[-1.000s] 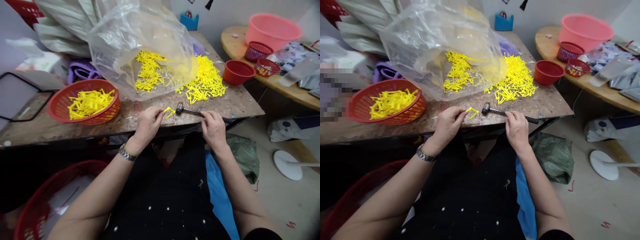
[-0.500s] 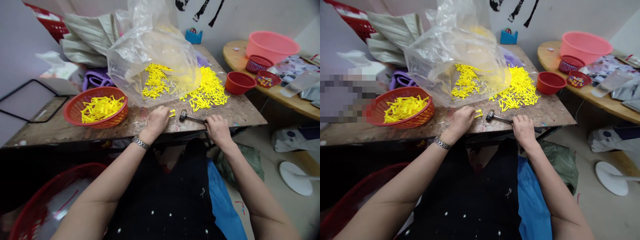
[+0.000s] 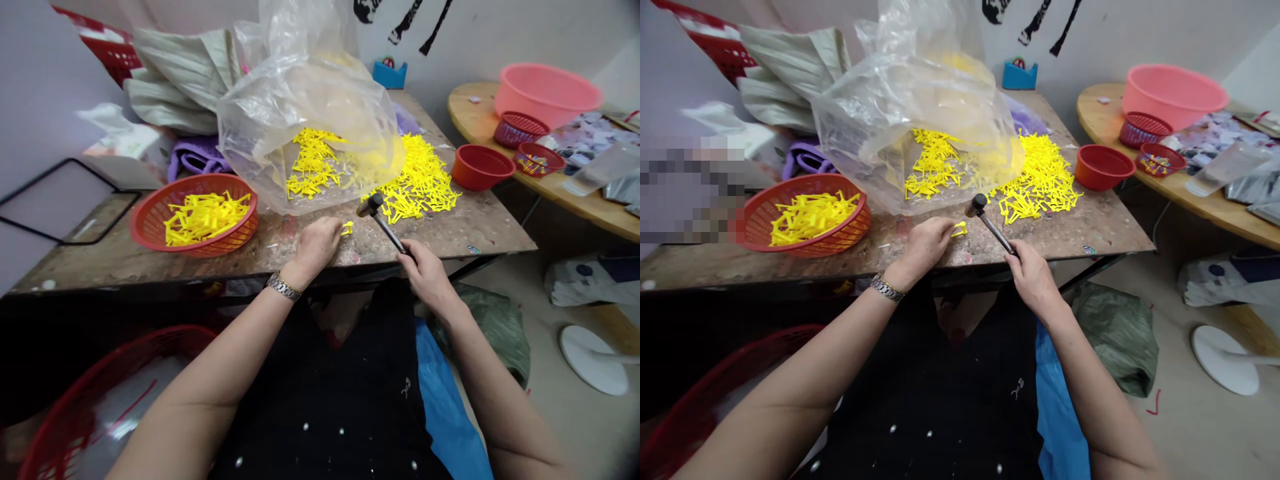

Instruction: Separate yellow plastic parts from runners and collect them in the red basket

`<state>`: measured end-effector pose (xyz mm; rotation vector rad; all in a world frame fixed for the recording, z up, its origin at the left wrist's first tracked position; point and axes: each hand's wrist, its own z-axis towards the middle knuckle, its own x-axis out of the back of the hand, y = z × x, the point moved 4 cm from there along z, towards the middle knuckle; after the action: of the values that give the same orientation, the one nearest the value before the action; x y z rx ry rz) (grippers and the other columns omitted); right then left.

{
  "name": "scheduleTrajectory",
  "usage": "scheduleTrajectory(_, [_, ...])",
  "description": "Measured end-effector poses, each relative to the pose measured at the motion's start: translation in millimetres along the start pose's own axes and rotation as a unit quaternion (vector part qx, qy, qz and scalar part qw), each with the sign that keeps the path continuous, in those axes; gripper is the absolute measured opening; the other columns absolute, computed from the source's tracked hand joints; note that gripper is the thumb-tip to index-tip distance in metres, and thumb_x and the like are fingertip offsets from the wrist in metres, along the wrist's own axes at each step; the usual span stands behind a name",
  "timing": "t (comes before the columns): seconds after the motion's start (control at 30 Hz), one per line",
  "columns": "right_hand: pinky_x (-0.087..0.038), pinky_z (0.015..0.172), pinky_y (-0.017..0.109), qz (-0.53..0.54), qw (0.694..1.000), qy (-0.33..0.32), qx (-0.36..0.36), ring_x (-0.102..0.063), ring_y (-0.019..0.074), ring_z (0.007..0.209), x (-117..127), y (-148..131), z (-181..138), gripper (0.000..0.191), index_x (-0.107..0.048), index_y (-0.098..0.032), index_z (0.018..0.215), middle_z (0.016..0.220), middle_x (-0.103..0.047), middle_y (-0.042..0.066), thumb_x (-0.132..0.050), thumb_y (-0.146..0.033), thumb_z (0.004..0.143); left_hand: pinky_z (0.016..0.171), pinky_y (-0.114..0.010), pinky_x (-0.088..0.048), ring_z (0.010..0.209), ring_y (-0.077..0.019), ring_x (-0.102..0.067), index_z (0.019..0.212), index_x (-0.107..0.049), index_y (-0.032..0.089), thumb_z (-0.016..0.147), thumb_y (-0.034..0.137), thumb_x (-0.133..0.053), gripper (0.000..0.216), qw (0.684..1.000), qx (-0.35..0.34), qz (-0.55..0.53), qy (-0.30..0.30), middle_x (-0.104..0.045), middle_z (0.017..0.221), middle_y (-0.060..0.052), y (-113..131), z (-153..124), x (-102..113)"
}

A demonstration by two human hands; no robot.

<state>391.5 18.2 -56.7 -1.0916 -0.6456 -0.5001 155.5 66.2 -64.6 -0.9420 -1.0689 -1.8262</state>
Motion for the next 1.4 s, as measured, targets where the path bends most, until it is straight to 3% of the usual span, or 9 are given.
scheduleTrajectory(0.23, [-0.051,0.099,0.042,-0.057,0.998,-0.015,0.001,-0.064,0.0283,0.116,-16,-12,-1,0.036,-0.06,-0.017,0.13,0.125,-0.07,0.015,-0.042,-0.023,0.098,0.088,-0.035,-0.051,0.099,-0.0258,-0.068,0.099,-0.07,0.015,0.1,0.022,-0.05,0.021,1.0,0.011,0.004,-0.009,-0.074,0.105,-0.013,1,1,0])
scheduleTrajectory(0.43, [-0.052,0.101,0.042,-0.13,0.991,-0.032,-0.017,-0.064,0.0289,0.119,-22,-13,-2,0.041,-0.057,-0.016,0.136,0.127,-0.069,0.015,-0.04,-0.02,0.1,0.089,-0.035,-0.051,0.101,-0.0264,-0.068,0.103,-0.071,0.014,0.101,0.021,-0.05,0.022,0.999,0.025,0.0,-0.022,-0.074,0.108,-0.014,1,2,0])
scheduleTrajectory(0.57, [-0.053,0.1,0.041,-0.121,0.993,0.003,0.01,-0.066,0.0276,0.116,-8,-23,-3,0.04,-0.058,-0.016,0.137,0.125,-0.07,0.014,-0.041,-0.023,0.101,0.088,-0.035,-0.051,0.1,-0.026,-0.067,0.103,-0.071,0.014,0.101,0.021,-0.049,0.023,1.0,0.022,0.002,-0.021,-0.074,0.107,-0.014,1,1,0])
scheduleTrajectory(0.7, [-0.053,0.099,0.04,-0.077,0.991,0.082,0.071,-0.066,0.0252,0.113,8,-38,-6,0.043,-0.055,-0.016,0.141,0.122,-0.07,0.014,-0.039,-0.028,0.104,0.087,-0.034,-0.05,0.098,-0.0246,-0.067,0.103,-0.071,0.014,0.102,0.021,-0.048,0.024,1.0,0.012,0.003,-0.021,-0.073,0.105,-0.013,1,0,-1])
scheduleTrajectory(0.8, [-0.054,0.097,0.04,-0.083,0.985,0.124,0.088,-0.066,0.0244,0.11,6,-38,-8,0.046,-0.051,-0.018,0.147,0.118,-0.07,0.013,-0.035,-0.029,0.105,0.087,-0.033,-0.049,0.099,-0.0236,-0.066,0.104,-0.071,0.014,0.102,0.021,-0.047,0.024,1.0,0.012,0.008,-0.026,-0.073,0.105,-0.013,3,0,0])
scheduleTrajectory(1.0, [-0.056,0.078,0.034,-0.228,0.973,-0.012,-0.021,-0.07,0.0253,0.094,-15,-16,-6,0.042,-0.061,-0.019,0.138,0.111,-0.073,0.012,-0.041,-0.024,0.101,0.075,-0.033,-0.047,0.089,-0.0245,-0.065,0.098,-0.073,0.014,0.101,0.022,-0.047,0.027,0.993,0.023,0.088,-0.071,-0.069,0.099,-0.013,8,2,4])
scheduleTrajectory(1.23, [-0.054,0.093,0.039,-0.095,0.989,0.101,0.053,-0.067,0.0254,0.108,16,-37,-3,0.045,-0.055,-0.019,0.144,0.118,-0.071,0.013,-0.037,-0.029,0.104,0.081,-0.033,-0.047,0.094,-0.0247,-0.064,0.096,-0.071,0.014,0.103,0.024,-0.044,0.03,0.998,0.011,0.037,-0.048,-0.069,0.099,-0.013,6,1,2])
scheduleTrajectory(1.4, [-0.053,0.097,0.042,-0.082,0.992,0.085,0.034,-0.067,0.026,0.111,12,-30,-4,0.044,-0.058,-0.019,0.141,0.117,-0.072,0.013,-0.039,-0.028,0.102,0.083,-0.034,-0.047,0.094,-0.0245,-0.065,0.097,-0.07,0.016,0.102,0.025,-0.047,0.026,0.999,0.012,-0.002,-0.039,-0.073,0.099,-0.012,1,6,0])
